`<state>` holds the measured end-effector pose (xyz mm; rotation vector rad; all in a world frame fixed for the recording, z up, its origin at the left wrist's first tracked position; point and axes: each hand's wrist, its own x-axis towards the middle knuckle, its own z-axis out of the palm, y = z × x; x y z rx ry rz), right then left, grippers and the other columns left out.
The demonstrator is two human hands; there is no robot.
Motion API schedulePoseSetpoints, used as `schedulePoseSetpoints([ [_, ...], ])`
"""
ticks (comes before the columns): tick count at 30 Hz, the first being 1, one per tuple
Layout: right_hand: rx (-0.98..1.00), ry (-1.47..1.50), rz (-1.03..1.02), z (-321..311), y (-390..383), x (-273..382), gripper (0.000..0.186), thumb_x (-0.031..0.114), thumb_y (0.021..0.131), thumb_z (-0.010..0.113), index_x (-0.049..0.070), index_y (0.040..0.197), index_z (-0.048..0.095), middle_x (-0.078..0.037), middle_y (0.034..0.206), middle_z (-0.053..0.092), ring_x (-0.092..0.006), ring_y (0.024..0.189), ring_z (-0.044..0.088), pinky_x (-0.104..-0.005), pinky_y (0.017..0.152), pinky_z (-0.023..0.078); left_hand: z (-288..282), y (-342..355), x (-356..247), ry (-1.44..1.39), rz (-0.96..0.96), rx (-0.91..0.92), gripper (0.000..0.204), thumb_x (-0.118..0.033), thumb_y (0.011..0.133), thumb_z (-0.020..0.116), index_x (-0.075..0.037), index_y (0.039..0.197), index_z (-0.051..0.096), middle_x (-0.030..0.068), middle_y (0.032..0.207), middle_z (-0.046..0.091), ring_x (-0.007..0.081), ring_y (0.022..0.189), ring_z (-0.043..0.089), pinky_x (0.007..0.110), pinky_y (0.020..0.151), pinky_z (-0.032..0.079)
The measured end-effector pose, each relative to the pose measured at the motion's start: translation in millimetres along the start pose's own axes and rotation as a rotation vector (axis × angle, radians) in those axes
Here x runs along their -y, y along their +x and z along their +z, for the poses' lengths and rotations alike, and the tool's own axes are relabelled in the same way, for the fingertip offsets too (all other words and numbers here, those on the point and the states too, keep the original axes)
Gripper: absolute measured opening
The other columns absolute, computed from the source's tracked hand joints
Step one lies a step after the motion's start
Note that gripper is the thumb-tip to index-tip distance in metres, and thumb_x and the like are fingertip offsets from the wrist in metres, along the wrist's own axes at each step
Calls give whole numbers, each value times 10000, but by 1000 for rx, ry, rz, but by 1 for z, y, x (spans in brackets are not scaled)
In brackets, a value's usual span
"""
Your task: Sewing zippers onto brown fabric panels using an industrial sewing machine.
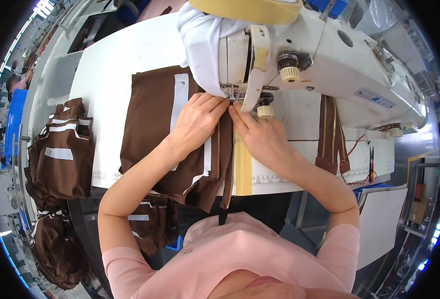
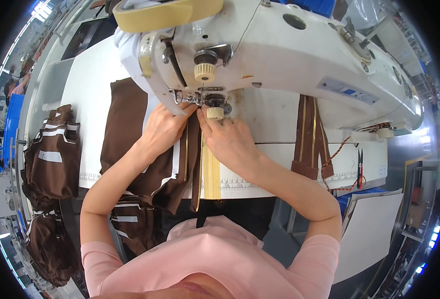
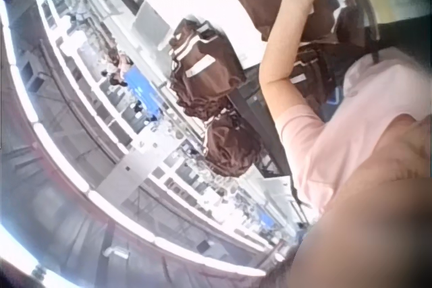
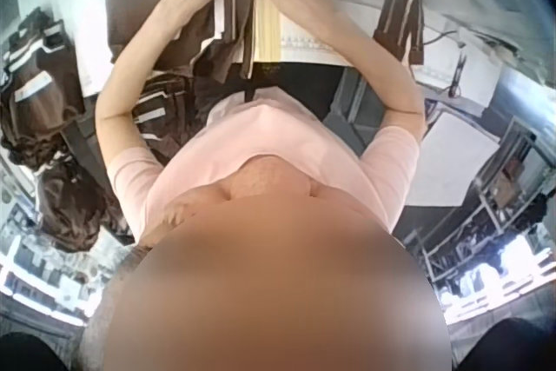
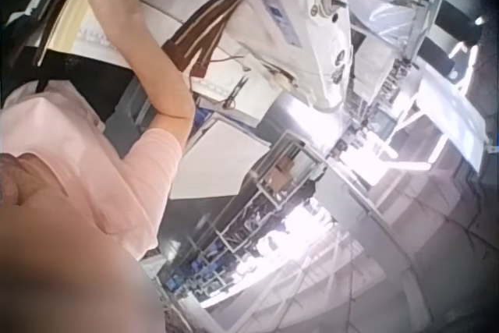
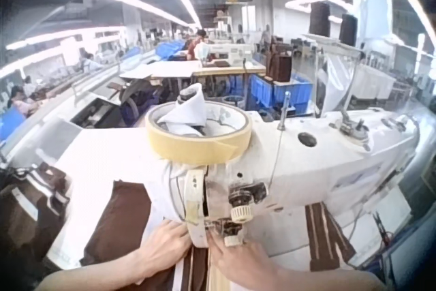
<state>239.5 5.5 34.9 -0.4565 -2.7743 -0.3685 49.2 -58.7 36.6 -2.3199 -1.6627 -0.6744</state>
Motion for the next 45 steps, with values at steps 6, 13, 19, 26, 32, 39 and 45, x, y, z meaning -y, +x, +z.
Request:
schedulePoseSetpoints([
  [6,6,102,25,-5,0,-2,402,109,753,595,-5,1138,607,-117,1090,628,-190,666,628,-319,566,504,7,-2,5,-109,3,-68,325,10,639,657,-10,963,670,68,975,651,218,890,600,331,754,470],
  [13,-190,120,630,-37,3,-65,96,103,784,605,14,797,639,-161,708,609,-349,650,604,-451,619,494,0,-2,1,-65,23,-75,330,11,654,643,-8,983,669,74,995,650,211,903,596,325,760,464],
  [19,-295,80,302,-2,9,-75,80,53,747,592,-14,789,598,-183,773,606,-365,768,597,-484,730,470,0,-5,4,-74,25,-47,334,4,672,624,-3,1005,662,86,1020,649,217,957,596,331,802,459],
  [26,-104,214,438,-8,5,-73,111,56,761,594,-31,822,627,-186,797,622,-357,759,608,-458,704,498,-1,-4,3,-61,60,-47,346,-5,681,607,7,1025,648,93,1044,644,220,1009,582,330,828,451],
  [32,-336,163,294,-1,6,-79,68,34,787,570,-27,757,575,-192,584,569,-390,552,582,-447,558,499,-3,-4,2,-28,54,7,353,-9,679,604,1,1029,643,92,1051,644,218,1034,574,323,848,442],
  [39,-270,143,224,-17,-20,-56,265,-27,704,544,7,958,614,-136,1072,613,-296,983,598,-399,808,508,-65,-21,-51,-264,-61,268,571,-411,718,736,-13,1103,597,124,1101,617,323,1151,505,495,1039,302],
  [45,-86,663,-164,-51,-70,50,391,17,696,568,1,1085,603,-168,1175,578,-305,1139,546,-418,992,425,-96,-70,-69,-230,-31,297,246,-51,742,627,-33,983,585,102,830,575,272,844,573,384,876,446],
])
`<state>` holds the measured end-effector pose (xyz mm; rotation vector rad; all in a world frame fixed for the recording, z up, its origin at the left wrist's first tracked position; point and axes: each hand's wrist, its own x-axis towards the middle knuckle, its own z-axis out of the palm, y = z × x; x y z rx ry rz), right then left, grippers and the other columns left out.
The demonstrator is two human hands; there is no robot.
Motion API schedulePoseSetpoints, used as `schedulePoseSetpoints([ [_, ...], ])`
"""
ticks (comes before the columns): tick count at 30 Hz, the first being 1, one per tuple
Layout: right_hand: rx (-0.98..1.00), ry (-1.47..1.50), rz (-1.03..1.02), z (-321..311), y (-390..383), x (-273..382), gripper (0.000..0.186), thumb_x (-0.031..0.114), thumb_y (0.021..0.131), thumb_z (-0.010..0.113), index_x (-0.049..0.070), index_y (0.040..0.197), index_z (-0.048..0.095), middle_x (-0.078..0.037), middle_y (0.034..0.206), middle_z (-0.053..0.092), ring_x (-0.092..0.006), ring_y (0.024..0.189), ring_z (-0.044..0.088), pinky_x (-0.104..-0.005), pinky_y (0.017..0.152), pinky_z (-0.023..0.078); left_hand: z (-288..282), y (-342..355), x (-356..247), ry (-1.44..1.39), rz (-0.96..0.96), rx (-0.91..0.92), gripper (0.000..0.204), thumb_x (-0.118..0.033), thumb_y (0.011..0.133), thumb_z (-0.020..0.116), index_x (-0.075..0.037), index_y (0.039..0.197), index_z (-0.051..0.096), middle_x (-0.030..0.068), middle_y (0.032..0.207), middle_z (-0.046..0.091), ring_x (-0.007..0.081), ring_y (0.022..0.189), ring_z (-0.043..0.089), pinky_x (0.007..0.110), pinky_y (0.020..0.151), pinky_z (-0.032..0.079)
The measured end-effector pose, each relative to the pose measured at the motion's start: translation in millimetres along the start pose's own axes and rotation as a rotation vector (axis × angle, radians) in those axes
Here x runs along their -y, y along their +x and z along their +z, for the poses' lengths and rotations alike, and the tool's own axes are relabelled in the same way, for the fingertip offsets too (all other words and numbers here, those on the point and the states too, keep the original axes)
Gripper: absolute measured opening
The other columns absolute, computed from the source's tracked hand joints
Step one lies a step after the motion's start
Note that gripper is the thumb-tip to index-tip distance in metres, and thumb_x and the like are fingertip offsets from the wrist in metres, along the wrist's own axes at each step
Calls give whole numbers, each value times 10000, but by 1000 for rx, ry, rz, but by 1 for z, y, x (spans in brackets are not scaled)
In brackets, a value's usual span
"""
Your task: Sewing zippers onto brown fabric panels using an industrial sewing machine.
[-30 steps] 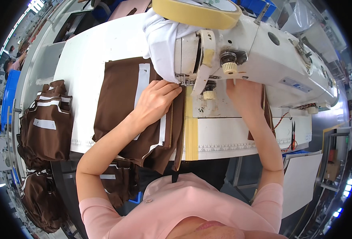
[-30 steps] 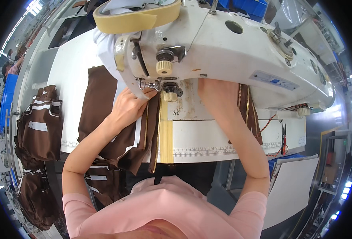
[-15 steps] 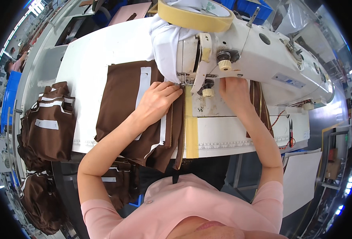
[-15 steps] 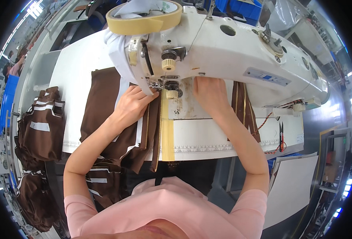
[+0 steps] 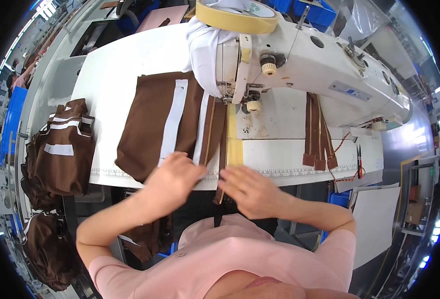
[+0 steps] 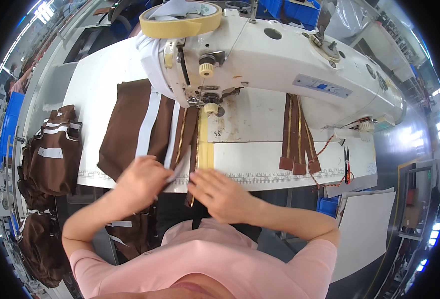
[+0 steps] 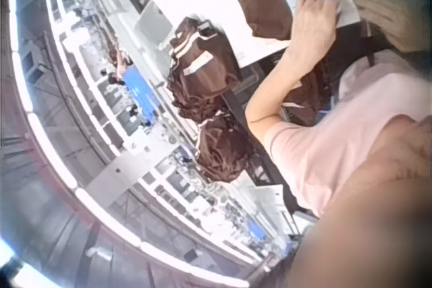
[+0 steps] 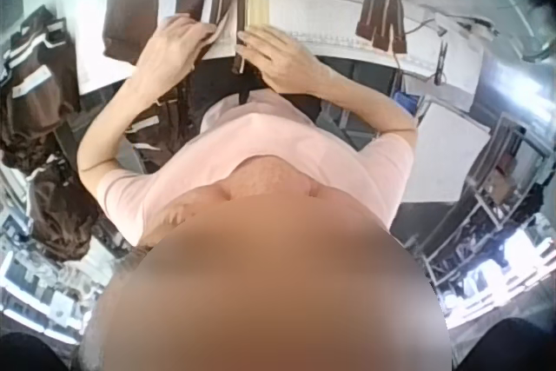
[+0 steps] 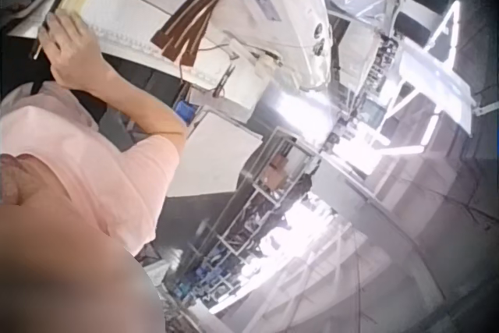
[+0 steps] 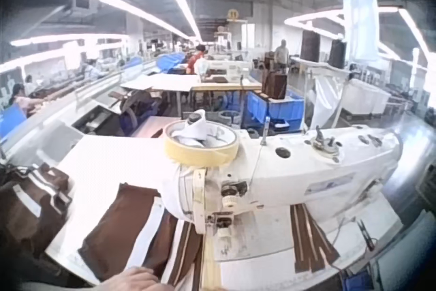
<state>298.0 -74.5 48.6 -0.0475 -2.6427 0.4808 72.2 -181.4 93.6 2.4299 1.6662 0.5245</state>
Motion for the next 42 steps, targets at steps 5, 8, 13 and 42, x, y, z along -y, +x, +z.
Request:
schedulePoseSetpoints([
  [5,-173,-264,-149,28,-14,-4,214,125,747,644,-3,918,632,-168,1043,631,-294,1024,614,-365,872,523,-81,59,50,43,-310,-33,121,-20,722,573,17,781,672,209,790,622,382,764,601,429,757,485],
  [8,-174,-235,-221,24,-10,-6,199,128,755,646,-19,888,635,-165,986,646,-288,971,632,-348,842,537,-114,89,71,221,-198,-234,115,2,746,580,29,835,649,171,818,651,339,738,623,368,709,498],
  [13,-128,-240,-239,15,-20,-15,209,116,738,637,-29,888,634,-166,978,647,-289,965,631,-349,835,536,-67,67,-7,-66,-23,-164,59,-75,727,614,-30,765,613,96,730,613,265,690,616,361,667,486],
  [42,15,-147,-271,5,12,-35,144,92,746,642,15,865,663,-117,938,661,-230,934,651,-280,666,494,35,26,11,-50,158,-125,209,-103,636,627,-34,832,656,12,662,510,153,515,521,272,481,433],
])
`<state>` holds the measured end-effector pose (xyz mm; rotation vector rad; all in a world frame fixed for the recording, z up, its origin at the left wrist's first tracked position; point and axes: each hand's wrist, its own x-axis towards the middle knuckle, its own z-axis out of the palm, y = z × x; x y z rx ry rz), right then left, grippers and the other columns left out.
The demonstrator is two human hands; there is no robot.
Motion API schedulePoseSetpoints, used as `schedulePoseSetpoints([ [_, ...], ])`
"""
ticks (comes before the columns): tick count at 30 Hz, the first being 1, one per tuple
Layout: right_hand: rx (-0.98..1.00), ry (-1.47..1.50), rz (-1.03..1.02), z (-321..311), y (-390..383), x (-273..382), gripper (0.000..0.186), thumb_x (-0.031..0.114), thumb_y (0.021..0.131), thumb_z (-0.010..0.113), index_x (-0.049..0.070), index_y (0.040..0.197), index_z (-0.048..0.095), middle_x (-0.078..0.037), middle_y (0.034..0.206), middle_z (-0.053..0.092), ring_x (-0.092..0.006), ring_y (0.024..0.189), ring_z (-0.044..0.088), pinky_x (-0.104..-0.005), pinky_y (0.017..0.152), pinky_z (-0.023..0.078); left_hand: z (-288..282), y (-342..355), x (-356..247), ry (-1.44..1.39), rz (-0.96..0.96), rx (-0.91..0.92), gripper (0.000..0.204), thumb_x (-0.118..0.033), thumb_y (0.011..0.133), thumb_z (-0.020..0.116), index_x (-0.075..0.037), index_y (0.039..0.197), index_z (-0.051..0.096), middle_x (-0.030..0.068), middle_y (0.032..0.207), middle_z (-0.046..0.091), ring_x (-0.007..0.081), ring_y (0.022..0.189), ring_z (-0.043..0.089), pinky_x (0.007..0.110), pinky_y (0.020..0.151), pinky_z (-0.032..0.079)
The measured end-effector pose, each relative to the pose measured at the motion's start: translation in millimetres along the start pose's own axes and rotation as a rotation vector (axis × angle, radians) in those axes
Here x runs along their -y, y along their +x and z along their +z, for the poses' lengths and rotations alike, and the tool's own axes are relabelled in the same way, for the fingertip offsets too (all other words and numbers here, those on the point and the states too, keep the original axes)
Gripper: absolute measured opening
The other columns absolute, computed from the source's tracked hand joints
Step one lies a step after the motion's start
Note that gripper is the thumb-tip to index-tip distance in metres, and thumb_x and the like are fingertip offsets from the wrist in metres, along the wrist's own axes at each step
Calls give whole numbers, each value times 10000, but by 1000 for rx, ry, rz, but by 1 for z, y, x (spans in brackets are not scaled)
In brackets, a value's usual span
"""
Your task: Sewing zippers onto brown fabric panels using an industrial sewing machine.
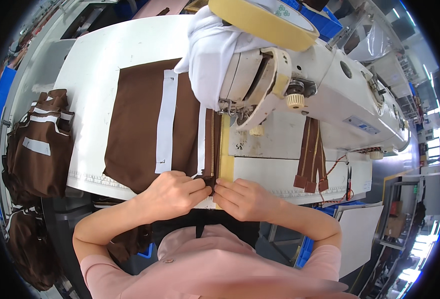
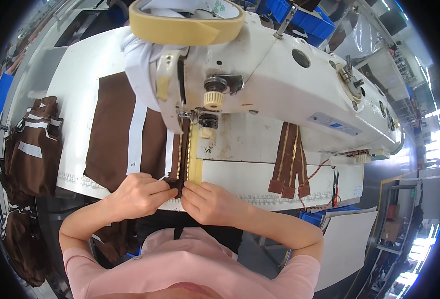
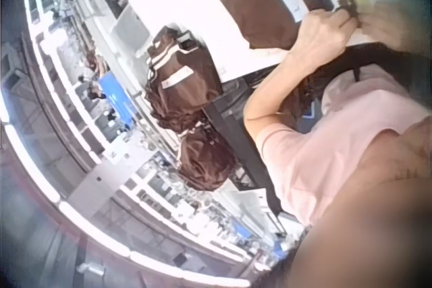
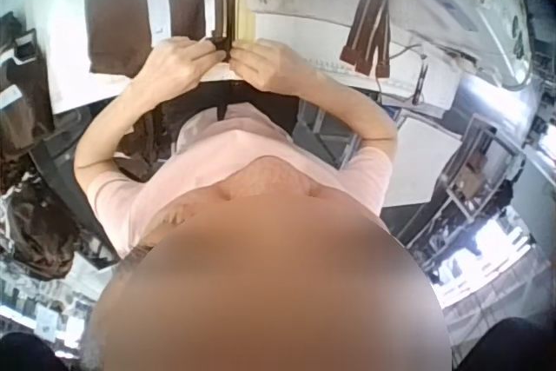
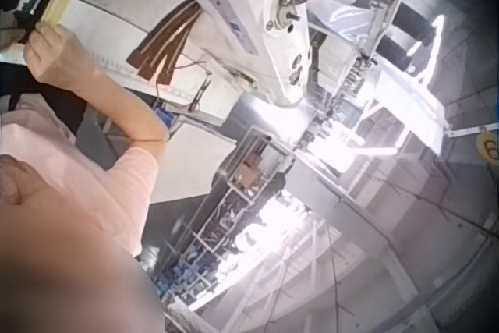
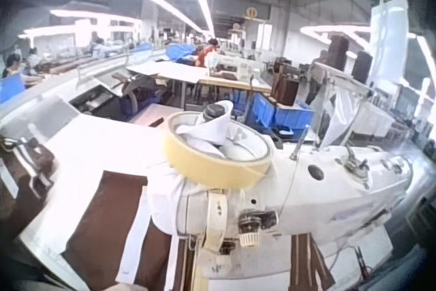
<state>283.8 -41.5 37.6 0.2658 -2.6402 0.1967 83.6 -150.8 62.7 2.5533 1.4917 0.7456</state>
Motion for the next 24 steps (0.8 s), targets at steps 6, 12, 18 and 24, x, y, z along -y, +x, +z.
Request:
schedulePoseSetpoints([
  [6,-14,21,113,2,8,-23,170,105,724,630,0,857,650,-126,934,655,-251,960,638,-307,750,501,5,18,29,-5,73,-49,144,-76,642,712,-54,783,692,-11,660,548,139,485,486,282,452,411],
  [12,-27,62,310,-2,23,-43,131,139,715,660,45,805,645,-60,869,617,-204,862,622,-307,694,482,14,35,57,-17,58,-170,81,-92,664,685,-47,719,646,23,634,493,174,530,514,299,473,416],
  [18,63,-67,363,-5,31,-58,86,136,703,661,80,764,637,1,822,595,-162,773,603,-312,630,480,9,54,85,-68,105,-171,75,-90,686,701,-53,738,662,27,647,524,192,551,548,314,485,445],
  [24,-30,-236,329,7,35,-74,116,71,677,619,60,790,641,-15,786,583,-182,735,609,-313,616,506,18,54,104,-59,1,-190,84,-95,710,717,-60,777,682,18,704,618,207,673,614,325,582,489],
])
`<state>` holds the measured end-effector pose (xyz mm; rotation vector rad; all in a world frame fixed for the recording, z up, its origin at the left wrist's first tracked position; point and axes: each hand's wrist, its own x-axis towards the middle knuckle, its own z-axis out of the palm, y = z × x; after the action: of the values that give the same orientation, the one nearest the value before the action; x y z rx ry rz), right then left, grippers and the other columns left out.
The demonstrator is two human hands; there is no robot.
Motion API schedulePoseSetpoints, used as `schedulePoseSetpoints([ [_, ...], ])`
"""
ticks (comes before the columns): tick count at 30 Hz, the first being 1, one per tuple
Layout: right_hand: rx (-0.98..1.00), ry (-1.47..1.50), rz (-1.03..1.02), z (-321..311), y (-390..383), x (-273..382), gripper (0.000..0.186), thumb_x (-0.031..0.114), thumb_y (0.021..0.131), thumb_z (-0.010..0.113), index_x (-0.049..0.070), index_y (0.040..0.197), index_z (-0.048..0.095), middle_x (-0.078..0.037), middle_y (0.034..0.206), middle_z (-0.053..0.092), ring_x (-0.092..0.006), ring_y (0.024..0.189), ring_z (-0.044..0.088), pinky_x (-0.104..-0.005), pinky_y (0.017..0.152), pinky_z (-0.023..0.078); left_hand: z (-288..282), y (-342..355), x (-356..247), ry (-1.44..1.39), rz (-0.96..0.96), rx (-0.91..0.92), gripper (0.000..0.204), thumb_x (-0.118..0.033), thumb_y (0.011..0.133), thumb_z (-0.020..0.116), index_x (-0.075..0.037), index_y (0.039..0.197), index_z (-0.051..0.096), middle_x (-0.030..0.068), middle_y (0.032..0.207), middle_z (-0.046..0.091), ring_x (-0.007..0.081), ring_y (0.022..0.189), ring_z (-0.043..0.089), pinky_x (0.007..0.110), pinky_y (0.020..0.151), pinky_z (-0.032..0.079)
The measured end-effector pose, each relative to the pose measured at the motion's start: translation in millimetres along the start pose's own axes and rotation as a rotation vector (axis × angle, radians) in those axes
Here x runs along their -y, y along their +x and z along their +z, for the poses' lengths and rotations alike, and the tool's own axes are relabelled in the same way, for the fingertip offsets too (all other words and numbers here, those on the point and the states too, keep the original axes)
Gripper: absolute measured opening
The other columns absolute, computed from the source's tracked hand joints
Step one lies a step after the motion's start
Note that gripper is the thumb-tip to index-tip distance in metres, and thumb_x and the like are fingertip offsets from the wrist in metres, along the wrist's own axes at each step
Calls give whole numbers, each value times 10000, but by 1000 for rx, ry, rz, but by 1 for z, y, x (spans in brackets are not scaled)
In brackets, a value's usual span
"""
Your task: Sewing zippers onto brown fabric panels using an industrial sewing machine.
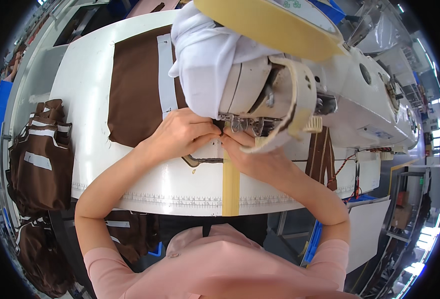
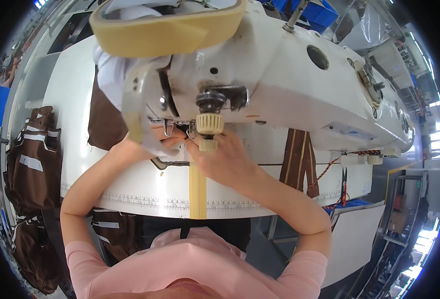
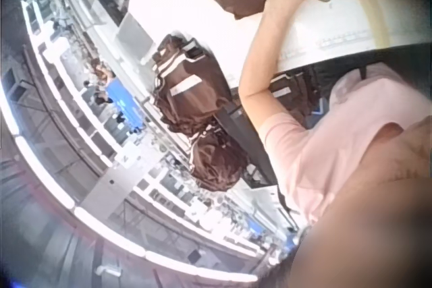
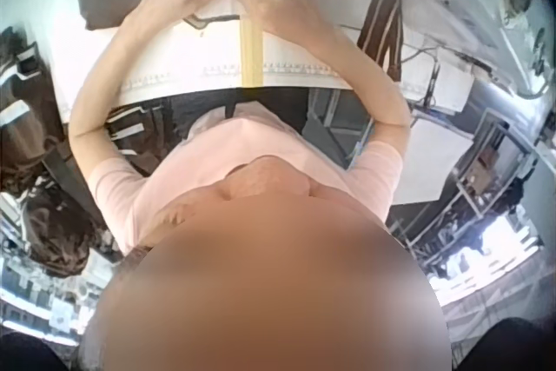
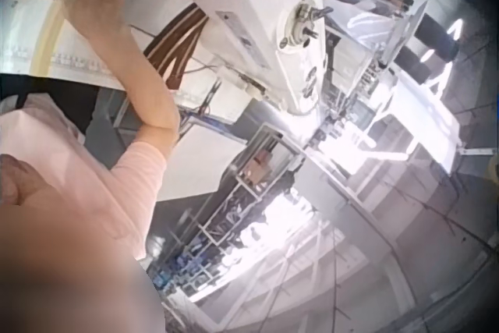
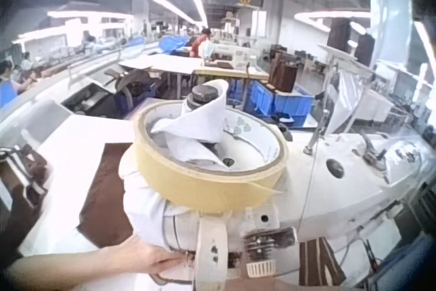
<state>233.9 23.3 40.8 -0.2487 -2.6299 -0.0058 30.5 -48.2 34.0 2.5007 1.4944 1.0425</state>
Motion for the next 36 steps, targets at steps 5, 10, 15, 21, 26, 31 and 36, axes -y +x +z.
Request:
schedulePoseSetpoints([
  [5,-24,19,13,-4,2,7,190,49,673,613,35,858,651,-23,837,585,-175,757,603,-280,630,502,-4,1,-5,8,0,-44,112,-87,683,734,-53,778,689,28,765,637,211,725,610,335,642,494],
  [10,-64,-218,-1,6,1,-1,213,115,724,656,126,933,702,55,947,653,-97,668,610,-285,622,492,3,-1,8,-93,-94,-38,143,-86,685,742,-72,824,712,35,795,646,232,740,611,340,671,505],
  [15,-60,-3,151,6,-11,-6,193,34,679,596,63,855,669,-40,849,638,-217,778,618,-340,681,506,4,0,13,-24,-84,-58,148,-85,697,747,-74,842,720,51,825,662,251,744,623,350,642,515],
  [21,-70,375,566,21,-21,-20,125,-6,686,611,30,792,667,-77,794,640,-265,746,613,-338,662,494,11,2,18,12,7,-35,134,-78,699,748,-58,828,720,68,794,659,269,711,625,352,616,509],
  [26,-52,891,874,5,-9,-25,24,13,749,649,24,767,659,-108,671,611,-264,700,616,-278,630,489,4,4,17,-67,-33,-79,127,-69,695,750,-56,817,719,78,768,659,267,693,628,352,619,506],
  [31,-257,245,324,34,-4,-8,51,53,737,674,61,783,654,-77,639,580,-248,667,599,-318,602,508,4,4,15,-83,-63,-46,125,-64,700,746,-59,823,722,77,772,663,264,678,628,350,623,504],
  [36,-289,-43,212,32,2,-2,85,54,706,673,61,783,638,-48,652,566,-235,669,586,-372,575,506,1,5,17,10,24,6,155,-56,690,738,-64,844,724,57,807,676,244,718,640,351,639,511],
])
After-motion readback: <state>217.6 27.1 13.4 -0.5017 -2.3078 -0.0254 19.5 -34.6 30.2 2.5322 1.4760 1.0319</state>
